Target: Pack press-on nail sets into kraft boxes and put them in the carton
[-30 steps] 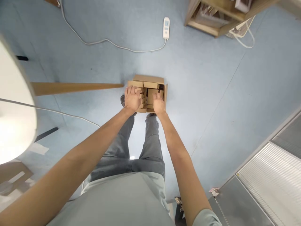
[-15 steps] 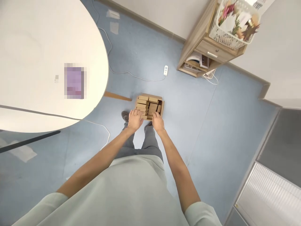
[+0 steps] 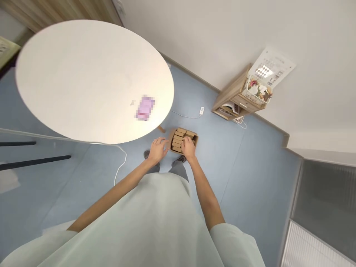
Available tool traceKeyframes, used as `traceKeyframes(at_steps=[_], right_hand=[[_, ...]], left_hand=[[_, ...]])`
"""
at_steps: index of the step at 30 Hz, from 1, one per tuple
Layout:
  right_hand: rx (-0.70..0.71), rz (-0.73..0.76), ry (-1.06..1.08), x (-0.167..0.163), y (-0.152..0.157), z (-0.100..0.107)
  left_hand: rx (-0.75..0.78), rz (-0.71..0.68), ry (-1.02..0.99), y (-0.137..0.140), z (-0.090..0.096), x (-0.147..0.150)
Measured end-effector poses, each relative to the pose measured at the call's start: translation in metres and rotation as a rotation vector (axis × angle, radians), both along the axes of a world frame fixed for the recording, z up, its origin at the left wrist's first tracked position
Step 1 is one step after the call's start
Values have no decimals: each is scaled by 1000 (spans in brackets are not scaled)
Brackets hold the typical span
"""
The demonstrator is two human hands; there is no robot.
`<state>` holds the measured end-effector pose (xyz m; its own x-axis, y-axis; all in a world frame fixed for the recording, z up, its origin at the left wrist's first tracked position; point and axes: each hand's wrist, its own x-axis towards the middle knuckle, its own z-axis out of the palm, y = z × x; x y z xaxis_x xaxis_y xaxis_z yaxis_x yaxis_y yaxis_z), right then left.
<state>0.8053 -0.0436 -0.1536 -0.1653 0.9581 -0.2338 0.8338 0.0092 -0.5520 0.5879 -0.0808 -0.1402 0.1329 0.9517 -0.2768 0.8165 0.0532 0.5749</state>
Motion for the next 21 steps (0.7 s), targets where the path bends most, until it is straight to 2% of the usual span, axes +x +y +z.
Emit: traceKeyframes(at_steps=[7, 12, 16, 21], right_hand=[[61, 19, -13, -99, 18, 37], [72, 100, -16, -155, 42, 53], [93, 159, -15, -189, 68, 53], [94, 204, -27, -217, 107, 36]], left_hand=[[51, 96, -82, 1, 29, -89], [81, 184, -88, 10, 44, -149], [79, 272, -82, 19, 50, -184], [62, 360, -62, 33, 52, -219]])
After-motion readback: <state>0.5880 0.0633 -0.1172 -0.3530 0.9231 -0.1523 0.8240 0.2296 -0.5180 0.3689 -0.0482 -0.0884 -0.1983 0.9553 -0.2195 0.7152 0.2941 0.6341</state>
